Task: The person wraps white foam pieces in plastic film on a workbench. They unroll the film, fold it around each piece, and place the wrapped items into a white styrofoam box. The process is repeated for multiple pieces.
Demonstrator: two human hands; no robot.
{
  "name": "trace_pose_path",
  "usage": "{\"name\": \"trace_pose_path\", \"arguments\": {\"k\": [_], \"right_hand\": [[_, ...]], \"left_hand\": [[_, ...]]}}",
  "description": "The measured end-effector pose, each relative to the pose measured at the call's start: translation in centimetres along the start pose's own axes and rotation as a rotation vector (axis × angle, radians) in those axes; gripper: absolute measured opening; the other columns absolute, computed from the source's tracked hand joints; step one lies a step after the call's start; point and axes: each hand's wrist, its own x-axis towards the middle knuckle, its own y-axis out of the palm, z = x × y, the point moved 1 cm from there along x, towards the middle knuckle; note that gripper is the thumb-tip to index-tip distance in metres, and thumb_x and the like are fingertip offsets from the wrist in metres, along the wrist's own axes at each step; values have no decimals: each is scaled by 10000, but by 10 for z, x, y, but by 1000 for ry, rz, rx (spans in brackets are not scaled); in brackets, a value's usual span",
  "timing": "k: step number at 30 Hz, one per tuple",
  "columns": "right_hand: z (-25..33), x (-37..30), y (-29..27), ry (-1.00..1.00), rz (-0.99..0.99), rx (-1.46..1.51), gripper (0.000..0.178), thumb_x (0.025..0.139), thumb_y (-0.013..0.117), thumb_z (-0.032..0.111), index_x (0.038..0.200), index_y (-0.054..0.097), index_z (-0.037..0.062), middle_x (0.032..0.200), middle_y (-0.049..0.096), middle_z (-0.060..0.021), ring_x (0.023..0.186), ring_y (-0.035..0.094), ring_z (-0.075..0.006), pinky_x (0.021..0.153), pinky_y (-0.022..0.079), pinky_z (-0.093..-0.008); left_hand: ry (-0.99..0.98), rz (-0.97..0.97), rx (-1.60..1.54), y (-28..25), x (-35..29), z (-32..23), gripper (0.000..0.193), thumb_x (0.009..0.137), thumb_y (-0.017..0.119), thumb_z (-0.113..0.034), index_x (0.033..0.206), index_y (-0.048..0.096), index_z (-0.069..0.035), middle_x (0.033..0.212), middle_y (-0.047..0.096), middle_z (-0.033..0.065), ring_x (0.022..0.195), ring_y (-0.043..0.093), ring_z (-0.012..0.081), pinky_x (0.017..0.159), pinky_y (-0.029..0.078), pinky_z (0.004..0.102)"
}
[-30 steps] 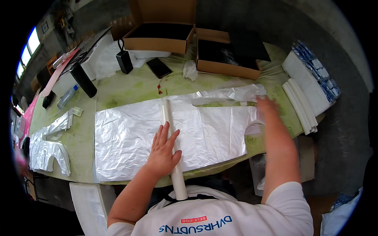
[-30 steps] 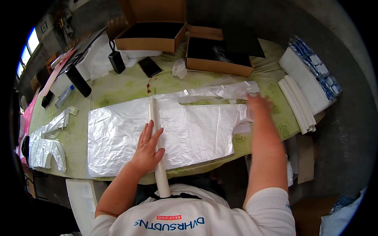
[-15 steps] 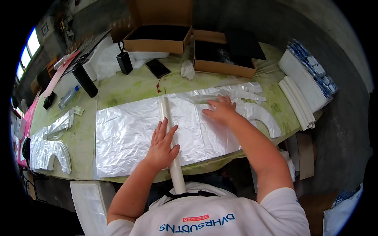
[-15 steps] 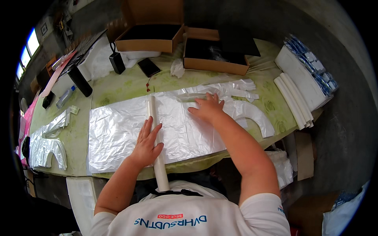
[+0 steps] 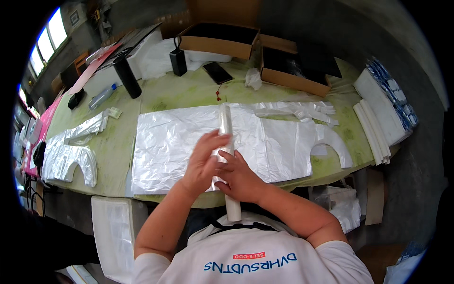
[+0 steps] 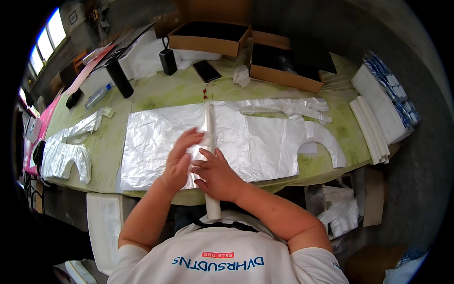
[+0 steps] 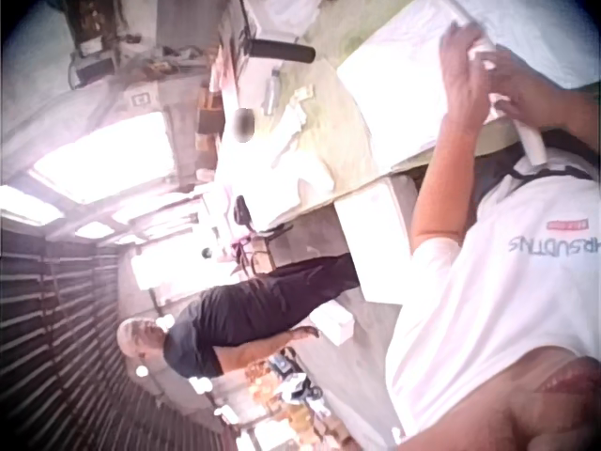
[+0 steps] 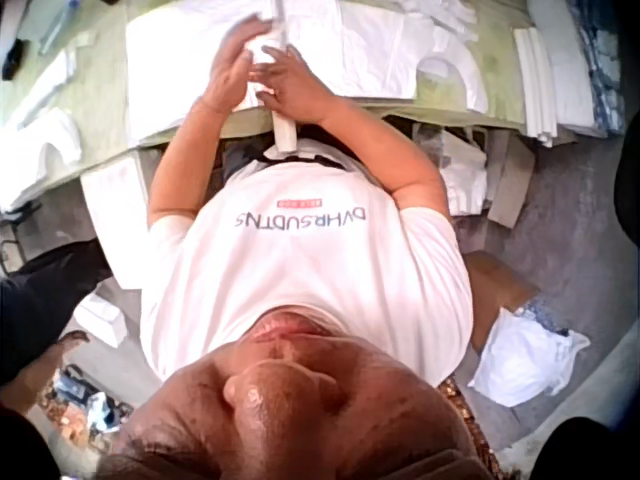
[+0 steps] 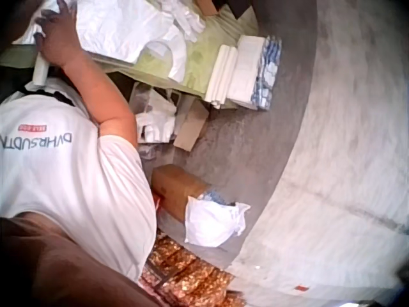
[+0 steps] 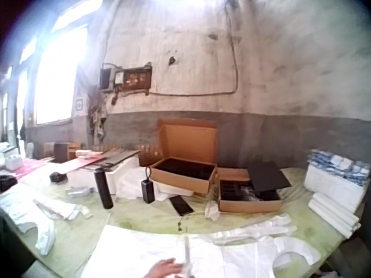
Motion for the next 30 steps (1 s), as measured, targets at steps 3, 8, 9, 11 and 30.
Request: {"name": "trace_pose_path", "arguments": {"k": [3,8,9,11,30], "right_hand": [[7,4,1,-57,-80,43,315,843,724,131,1150,693,65,1295,644,-121,1255,541,-376,1121,373,-597],[20,-25,-13,-78,-215,17,224,849,726,127,1069,719,85,1289,631,-150,1286,540,-380,1116,391,-580],[25,-35,-14,-53,-257,4,218,853,728,132,1067,723,88,1293,628,-153,1304,533,-384,1122,390,-582],[32,-42,-12,-52,-140,84,239,853,746,151,1085,732,95,1322,616,-160,1340,512,-407,1139,382,-585],[54,-53,-9,-156,-77,294,212,863,756,111,1075,751,106,1175,699,-91,1237,608,-336,1153,395,-572]], "left_hand": [[-78,396,248,0,13,-7,431,1023,457,-304,1365,636,-112,1429,620,102,1495,374,391,1220,227,576],[-176,357,376,-11,-8,4,359,1022,496,-283,1277,680,-109,1375,637,111,1481,399,370,1211,258,561],[-181,318,381,-15,-17,6,337,1017,510,-262,1256,688,-104,1357,643,116,1475,408,368,1210,271,550],[-178,204,320,-23,-32,18,266,991,565,-207,1189,704,-96,1321,653,116,1439,448,361,1202,311,521],[-265,-46,805,-66,-57,-38,457,833,808,-197,1249,644,-106,1466,552,151,1476,372,435,1207,316,522]]}}
